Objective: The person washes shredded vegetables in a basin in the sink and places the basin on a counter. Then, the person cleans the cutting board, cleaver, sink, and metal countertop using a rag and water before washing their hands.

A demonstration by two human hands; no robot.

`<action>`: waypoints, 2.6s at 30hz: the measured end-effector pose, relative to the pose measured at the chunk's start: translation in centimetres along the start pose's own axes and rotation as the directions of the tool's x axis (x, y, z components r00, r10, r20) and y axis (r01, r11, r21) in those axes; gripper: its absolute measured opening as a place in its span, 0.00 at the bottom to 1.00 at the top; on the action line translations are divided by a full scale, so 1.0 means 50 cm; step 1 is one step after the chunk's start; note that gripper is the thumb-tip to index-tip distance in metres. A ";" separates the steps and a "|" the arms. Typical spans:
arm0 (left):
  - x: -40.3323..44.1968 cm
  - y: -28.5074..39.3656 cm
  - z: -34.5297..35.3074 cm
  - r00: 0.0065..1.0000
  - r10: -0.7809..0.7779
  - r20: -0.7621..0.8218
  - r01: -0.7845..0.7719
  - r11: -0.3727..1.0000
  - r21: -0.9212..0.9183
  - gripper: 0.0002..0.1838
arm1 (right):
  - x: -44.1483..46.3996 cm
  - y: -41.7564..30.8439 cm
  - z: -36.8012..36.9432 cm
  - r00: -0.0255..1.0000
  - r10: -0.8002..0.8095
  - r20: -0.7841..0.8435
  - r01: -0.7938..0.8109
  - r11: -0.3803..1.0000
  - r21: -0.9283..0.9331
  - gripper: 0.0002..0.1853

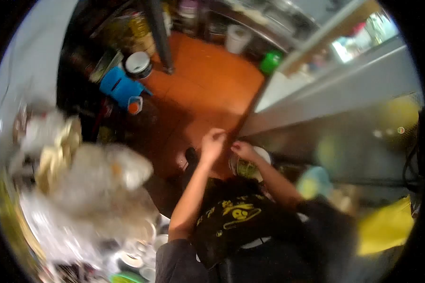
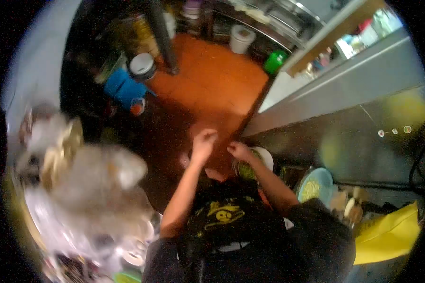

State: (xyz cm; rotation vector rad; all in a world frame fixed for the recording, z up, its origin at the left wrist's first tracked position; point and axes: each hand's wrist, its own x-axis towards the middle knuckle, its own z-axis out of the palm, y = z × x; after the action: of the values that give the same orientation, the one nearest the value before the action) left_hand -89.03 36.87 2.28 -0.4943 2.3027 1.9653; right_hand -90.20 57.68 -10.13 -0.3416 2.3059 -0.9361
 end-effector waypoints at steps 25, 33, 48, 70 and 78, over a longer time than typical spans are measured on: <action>1.391 0.261 0.002 0.935 -0.292 0.201 0.316 0.944 -0.100 0.14 | 1.014 0.038 -0.881 0.913 0.272 -0.303 -0.265 0.962 0.063 0.19; 1.979 0.296 -0.068 0.930 -0.276 0.242 0.296 0.954 -0.051 0.17 | 1.381 -0.135 -1.171 0.855 0.311 -0.416 -0.045 0.842 0.537 0.18; 2.350 0.355 -0.227 0.868 -0.462 0.181 0.449 0.887 0.108 0.11 | 2.229 0.001 -1.290 0.797 0.425 -0.429 -0.335 0.902 0.272 0.15; 2.570 0.634 0.224 0.047 -0.438 0.898 0.927 0.355 0.124 0.30 | 1.900 -0.375 -1.490 0.545 0.516 -0.661 -0.042 0.804 0.594 0.13; 2.559 0.625 0.165 0.476 -0.303 0.826 0.635 0.768 -0.084 0.30 | 1.801 -0.419 -1.119 0.333 0.700 -0.631 0.335 0.537 0.774 0.24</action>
State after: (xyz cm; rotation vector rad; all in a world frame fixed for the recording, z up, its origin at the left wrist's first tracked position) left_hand -220.28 24.06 -3.01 -0.1882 1.0710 1.7883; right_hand -195.23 32.72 -4.72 1.3217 2.1825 -2.3823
